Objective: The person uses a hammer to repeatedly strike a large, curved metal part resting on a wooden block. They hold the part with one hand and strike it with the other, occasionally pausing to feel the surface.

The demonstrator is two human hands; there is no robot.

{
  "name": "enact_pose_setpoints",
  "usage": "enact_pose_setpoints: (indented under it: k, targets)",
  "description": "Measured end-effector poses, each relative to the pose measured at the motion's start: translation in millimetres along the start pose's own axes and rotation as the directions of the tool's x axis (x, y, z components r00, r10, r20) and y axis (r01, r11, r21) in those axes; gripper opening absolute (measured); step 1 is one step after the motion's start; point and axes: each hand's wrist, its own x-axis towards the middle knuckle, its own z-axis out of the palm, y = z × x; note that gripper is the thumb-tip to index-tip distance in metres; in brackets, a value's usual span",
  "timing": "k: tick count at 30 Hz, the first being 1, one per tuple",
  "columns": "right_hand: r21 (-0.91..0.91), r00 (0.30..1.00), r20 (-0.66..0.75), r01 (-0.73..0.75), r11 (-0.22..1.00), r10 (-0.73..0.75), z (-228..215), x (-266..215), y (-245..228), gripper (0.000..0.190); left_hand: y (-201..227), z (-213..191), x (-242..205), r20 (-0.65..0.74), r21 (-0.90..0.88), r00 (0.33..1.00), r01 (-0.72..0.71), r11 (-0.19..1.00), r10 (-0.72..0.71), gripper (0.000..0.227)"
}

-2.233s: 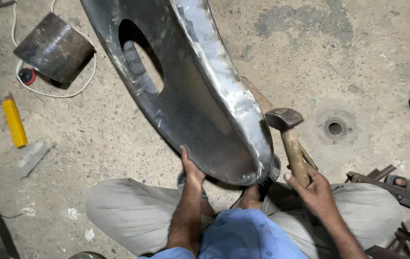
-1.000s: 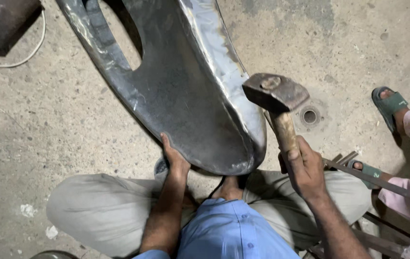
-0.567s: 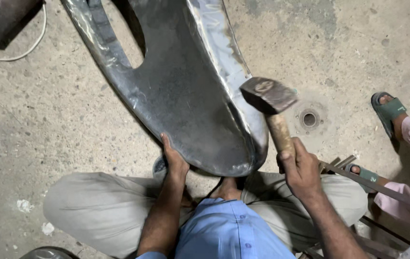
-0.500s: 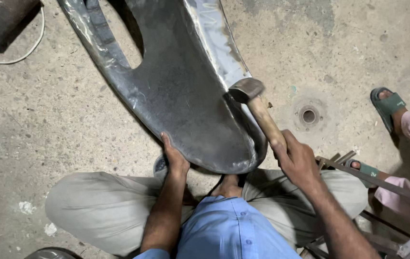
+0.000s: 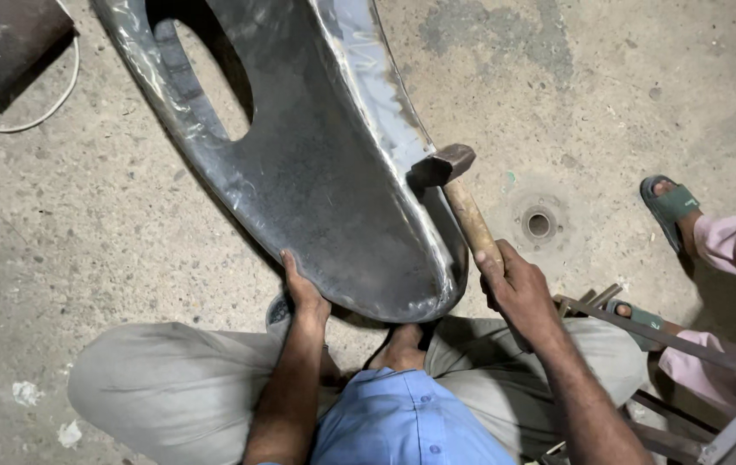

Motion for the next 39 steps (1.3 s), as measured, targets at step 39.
enact_pose_setpoints:
  k: [39]
  targets:
    - [-0.025,0.842,-0.351,0.430,0.903,-0.411,-2.8,-37.5,0.2,0.036,175.1,135.3,187.6,0.493,0.846,0.622,-0.506,-0.169,0.608,0.081]
